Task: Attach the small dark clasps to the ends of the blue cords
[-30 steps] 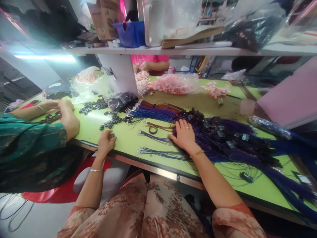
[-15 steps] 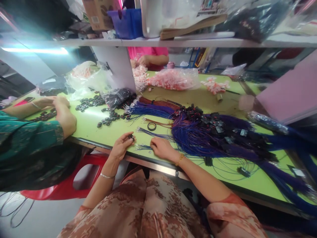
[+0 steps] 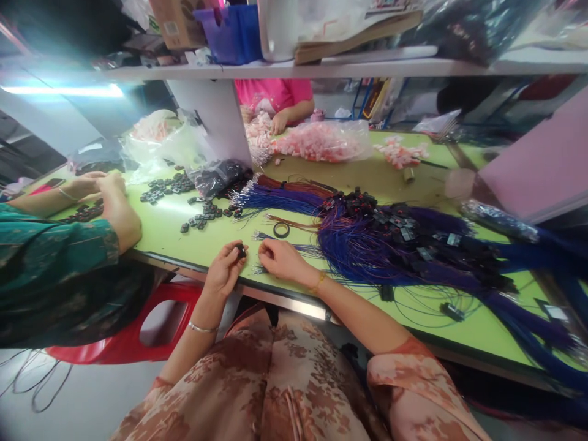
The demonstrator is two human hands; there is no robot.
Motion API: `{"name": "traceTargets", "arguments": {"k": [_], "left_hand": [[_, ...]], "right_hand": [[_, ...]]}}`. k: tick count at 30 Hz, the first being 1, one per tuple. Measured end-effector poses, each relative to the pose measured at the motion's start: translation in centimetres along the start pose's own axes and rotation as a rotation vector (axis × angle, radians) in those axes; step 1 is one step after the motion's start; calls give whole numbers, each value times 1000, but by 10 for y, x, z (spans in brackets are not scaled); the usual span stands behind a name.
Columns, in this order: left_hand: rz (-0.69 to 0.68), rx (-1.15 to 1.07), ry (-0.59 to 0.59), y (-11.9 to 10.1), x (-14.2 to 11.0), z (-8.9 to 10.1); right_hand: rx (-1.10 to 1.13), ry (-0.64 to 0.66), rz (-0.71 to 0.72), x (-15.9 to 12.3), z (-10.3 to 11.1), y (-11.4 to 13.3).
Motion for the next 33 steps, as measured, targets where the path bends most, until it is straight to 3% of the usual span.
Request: {"name": "traceTargets", "arguments": {"k": [7, 14, 25, 33], "left_hand": [[105, 6, 142, 12, -5, -7], [149, -38, 207, 16, -7, -14], [100, 34, 165, 15, -9, -16], [-3, 137, 46, 22, -14, -24]], "right_hand": [[-36, -39, 15, 0, -7, 0], [-129, -46, -31, -5, -7, 1], [-172, -31, -24, -5, -10, 1], [-242, -20, 137, -10, -15, -4]]}}
Point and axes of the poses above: each hand's wrist, its own x-axis towards the middle knuckle, its own z-axis out of the back of the hand, y = z × x, the point moved 2 cm from there along x, towards the middle knuckle, and after that the axes turned 11 degrees about z, right-handed, at the moved point
